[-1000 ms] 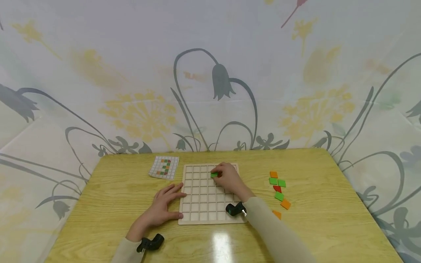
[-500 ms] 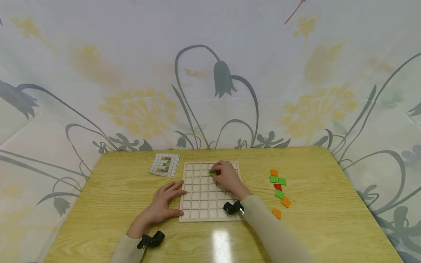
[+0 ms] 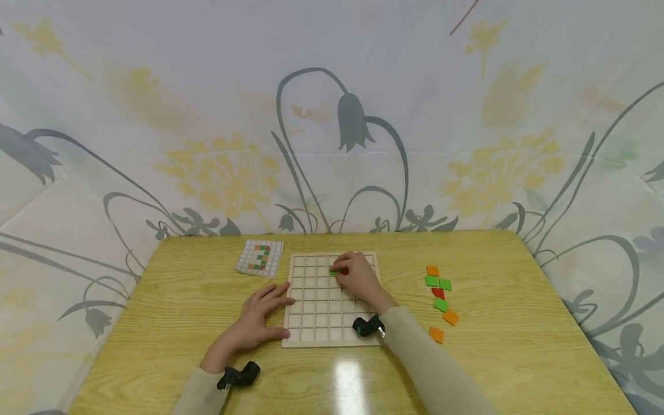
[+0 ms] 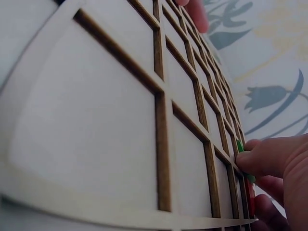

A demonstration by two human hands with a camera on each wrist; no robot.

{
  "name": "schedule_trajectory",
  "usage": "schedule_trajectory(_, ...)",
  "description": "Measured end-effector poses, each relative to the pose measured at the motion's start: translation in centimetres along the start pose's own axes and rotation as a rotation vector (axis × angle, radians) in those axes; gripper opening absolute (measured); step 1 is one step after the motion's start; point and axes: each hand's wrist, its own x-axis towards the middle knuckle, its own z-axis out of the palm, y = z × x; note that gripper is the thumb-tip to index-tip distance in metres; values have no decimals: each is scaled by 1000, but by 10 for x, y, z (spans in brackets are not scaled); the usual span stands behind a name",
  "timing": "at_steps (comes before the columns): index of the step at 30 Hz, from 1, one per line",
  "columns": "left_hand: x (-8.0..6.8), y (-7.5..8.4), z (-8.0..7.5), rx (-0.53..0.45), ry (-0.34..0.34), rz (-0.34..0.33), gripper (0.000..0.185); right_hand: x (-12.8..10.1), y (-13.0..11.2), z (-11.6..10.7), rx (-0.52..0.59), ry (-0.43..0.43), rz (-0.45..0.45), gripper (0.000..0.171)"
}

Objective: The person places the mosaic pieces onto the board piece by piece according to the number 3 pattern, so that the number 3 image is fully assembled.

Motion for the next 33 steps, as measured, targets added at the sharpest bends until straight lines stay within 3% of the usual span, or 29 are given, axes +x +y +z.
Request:
schedule_trajectory(11, 0, -1, 0, -1, -4, -12, 58, -1, 2, -7, 94, -10, 21, 13)
schedule_trajectory(33, 0, -1, 1, -1, 0, -11, 57, -2, 3, -4, 45, 1, 0, 12)
